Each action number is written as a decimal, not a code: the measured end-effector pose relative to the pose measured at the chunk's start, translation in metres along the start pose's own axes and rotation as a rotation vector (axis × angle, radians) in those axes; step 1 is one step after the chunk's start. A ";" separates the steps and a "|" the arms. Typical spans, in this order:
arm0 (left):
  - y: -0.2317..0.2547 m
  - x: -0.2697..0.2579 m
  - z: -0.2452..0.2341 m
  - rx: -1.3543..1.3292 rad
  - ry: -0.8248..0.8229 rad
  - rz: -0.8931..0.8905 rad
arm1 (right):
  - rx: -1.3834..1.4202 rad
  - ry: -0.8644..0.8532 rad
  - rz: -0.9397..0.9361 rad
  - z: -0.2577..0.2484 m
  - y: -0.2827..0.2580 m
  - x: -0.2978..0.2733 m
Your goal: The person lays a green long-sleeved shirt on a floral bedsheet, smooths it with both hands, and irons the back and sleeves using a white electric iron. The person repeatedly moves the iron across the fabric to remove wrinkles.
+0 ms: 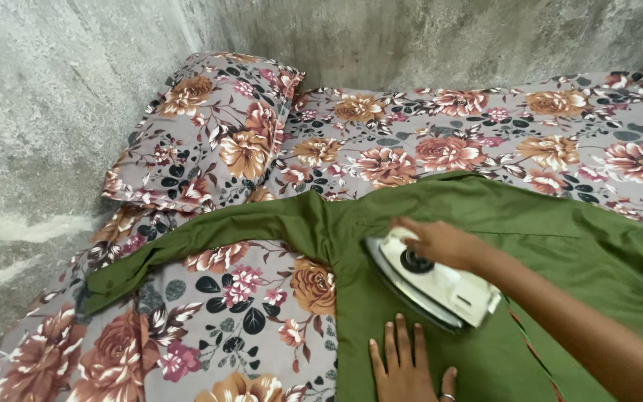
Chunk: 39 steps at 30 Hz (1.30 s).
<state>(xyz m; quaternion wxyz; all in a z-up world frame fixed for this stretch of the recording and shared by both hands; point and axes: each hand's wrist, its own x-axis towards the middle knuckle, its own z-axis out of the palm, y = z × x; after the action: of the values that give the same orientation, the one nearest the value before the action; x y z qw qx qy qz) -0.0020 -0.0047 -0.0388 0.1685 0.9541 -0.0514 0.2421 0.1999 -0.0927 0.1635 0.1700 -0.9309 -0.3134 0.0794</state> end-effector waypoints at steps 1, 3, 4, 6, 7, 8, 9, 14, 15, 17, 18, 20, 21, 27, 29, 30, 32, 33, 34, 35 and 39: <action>0.001 0.000 0.000 0.012 0.040 0.015 | -0.017 -0.086 0.018 0.002 0.000 -0.004; 0.005 -0.001 -0.001 -0.029 0.001 -0.014 | -0.031 -0.084 0.063 0.007 0.001 -0.004; 0.007 -0.001 -0.003 -0.050 -0.017 -0.033 | -0.040 -0.086 0.084 0.010 0.001 -0.002; 0.008 0.001 -0.012 0.017 0.064 0.010 | -0.023 0.085 0.034 0.014 -0.004 0.018; 0.010 0.002 -0.018 0.050 0.108 0.025 | -0.018 0.166 0.004 0.014 -0.007 0.027; 0.010 0.003 -0.024 -0.041 -0.008 -0.031 | -0.028 0.154 0.006 0.013 -0.010 0.034; 0.013 0.001 -0.029 -0.137 -0.127 -0.089 | -0.038 0.139 0.012 0.015 -0.012 0.035; 0.020 0.005 -0.051 -0.229 -0.165 -0.119 | 0.023 -0.053 -0.046 0.005 -0.013 -0.003; 0.022 0.005 -0.052 -0.251 -0.189 -0.133 | -0.003 -0.116 0.009 0.005 -0.012 -0.016; 0.021 0.005 -0.055 -0.251 -0.170 -0.144 | -0.018 -0.149 0.043 0.006 -0.013 -0.024; 0.021 0.006 -0.056 -0.229 -0.128 -0.140 | -0.006 -0.120 0.022 0.007 -0.015 -0.023; 0.025 0.007 -0.059 -0.204 -0.085 -0.141 | -0.023 -0.030 0.005 0.008 -0.017 -0.015; 0.027 0.009 -0.062 -0.204 -0.083 -0.152 | -0.055 0.025 0.008 0.009 -0.021 -0.006; 0.019 0.010 -0.099 -0.153 -0.005 -0.273 | 0.016 -0.024 0.049 0.005 -0.045 -0.001; 0.004 0.011 -0.114 -0.103 0.020 -0.324 | 0.029 -0.087 -0.004 0.000 -0.049 -0.023; -0.003 0.009 -0.119 -0.078 -0.008 -0.362 | 0.025 -0.115 -0.035 0.002 -0.049 -0.041; -0.006 0.010 -0.125 -0.040 -0.012 -0.402 | -0.010 -0.171 -0.001 0.001 -0.053 -0.061; -0.004 0.011 -0.125 -0.024 0.011 -0.398 | -0.037 -0.190 0.068 0.003 -0.055 -0.066; -0.004 0.012 -0.124 -0.008 0.034 -0.393 | -0.064 -0.209 0.136 0.004 -0.057 -0.067; -0.004 0.013 -0.123 0.003 0.019 -0.397 | -0.048 -0.147 0.072 0.006 -0.058 -0.063; -0.004 0.017 -0.123 0.039 0.024 -0.380 | -0.016 -0.005 0.002 0.014 -0.063 -0.023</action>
<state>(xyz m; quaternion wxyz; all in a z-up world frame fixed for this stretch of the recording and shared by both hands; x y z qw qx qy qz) -0.0414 0.0411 0.0696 0.1934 0.9468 0.1363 0.2182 0.1426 -0.0560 0.1745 0.1619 -0.9323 -0.3136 0.0794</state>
